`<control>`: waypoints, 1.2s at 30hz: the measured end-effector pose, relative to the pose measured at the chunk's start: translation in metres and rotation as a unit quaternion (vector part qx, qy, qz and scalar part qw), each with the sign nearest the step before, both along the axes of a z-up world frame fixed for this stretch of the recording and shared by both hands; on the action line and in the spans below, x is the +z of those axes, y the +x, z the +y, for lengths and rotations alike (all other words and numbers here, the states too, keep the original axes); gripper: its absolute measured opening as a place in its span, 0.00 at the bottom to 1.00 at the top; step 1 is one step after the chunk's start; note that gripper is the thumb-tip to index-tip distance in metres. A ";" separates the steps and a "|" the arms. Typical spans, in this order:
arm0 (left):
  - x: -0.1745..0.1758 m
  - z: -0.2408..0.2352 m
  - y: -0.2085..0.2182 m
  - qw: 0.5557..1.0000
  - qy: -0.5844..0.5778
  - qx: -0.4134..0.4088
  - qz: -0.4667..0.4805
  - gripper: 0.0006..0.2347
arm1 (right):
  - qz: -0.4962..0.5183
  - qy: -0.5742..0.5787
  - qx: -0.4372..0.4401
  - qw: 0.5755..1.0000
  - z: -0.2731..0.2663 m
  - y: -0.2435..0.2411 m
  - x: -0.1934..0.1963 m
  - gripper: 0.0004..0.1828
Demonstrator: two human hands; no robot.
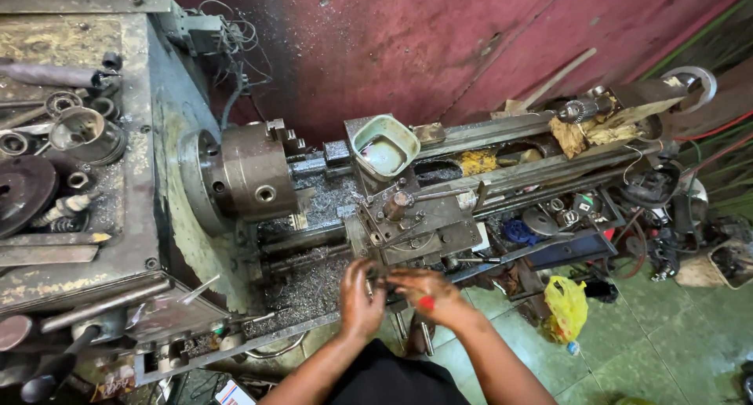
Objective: Machining a metal component on a lathe while applying lubricant with a brush
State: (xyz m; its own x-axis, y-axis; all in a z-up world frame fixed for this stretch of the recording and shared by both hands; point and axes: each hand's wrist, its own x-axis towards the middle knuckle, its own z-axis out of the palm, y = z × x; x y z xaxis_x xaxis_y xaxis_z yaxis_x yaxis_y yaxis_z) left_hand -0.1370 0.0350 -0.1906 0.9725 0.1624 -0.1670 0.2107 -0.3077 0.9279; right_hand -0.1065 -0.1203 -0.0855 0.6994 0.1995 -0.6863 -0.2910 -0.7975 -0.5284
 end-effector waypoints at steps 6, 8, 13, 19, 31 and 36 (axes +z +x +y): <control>-0.026 -0.006 0.001 0.958 0.200 -0.153 -0.140 0.19 | -0.061 0.057 -0.030 0.996 -0.057 0.010 -0.034 0.28; -0.013 -0.004 0.002 0.945 0.235 -0.177 -0.145 0.20 | 0.187 0.281 -0.265 0.903 -0.071 0.023 -0.059 0.25; -0.044 -0.016 0.001 0.920 0.302 -0.180 -0.173 0.23 | -0.245 0.055 0.053 0.966 -0.103 0.023 -0.071 0.21; -0.038 -0.029 0.001 0.917 0.306 -0.199 -0.163 0.25 | -0.372 0.093 0.070 0.921 -0.099 0.010 -0.066 0.25; -0.026 -0.038 0.008 0.925 0.271 -0.165 -0.208 0.17 | -0.037 -0.083 -0.079 0.993 -0.030 0.004 0.002 0.19; -0.027 -0.044 0.007 0.928 0.233 -0.132 -0.259 0.12 | -0.361 0.010 0.070 0.930 -0.039 -0.010 -0.079 0.15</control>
State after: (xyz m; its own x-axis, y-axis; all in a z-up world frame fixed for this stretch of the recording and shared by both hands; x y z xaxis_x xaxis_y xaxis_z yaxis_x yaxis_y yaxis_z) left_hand -0.1303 -0.0087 -0.2172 0.9191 -0.1551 0.3621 -0.3654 -0.6793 0.6365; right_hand -0.1161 -0.1590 -0.1648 0.9427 0.3309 -0.0429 0.2515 -0.7892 -0.5602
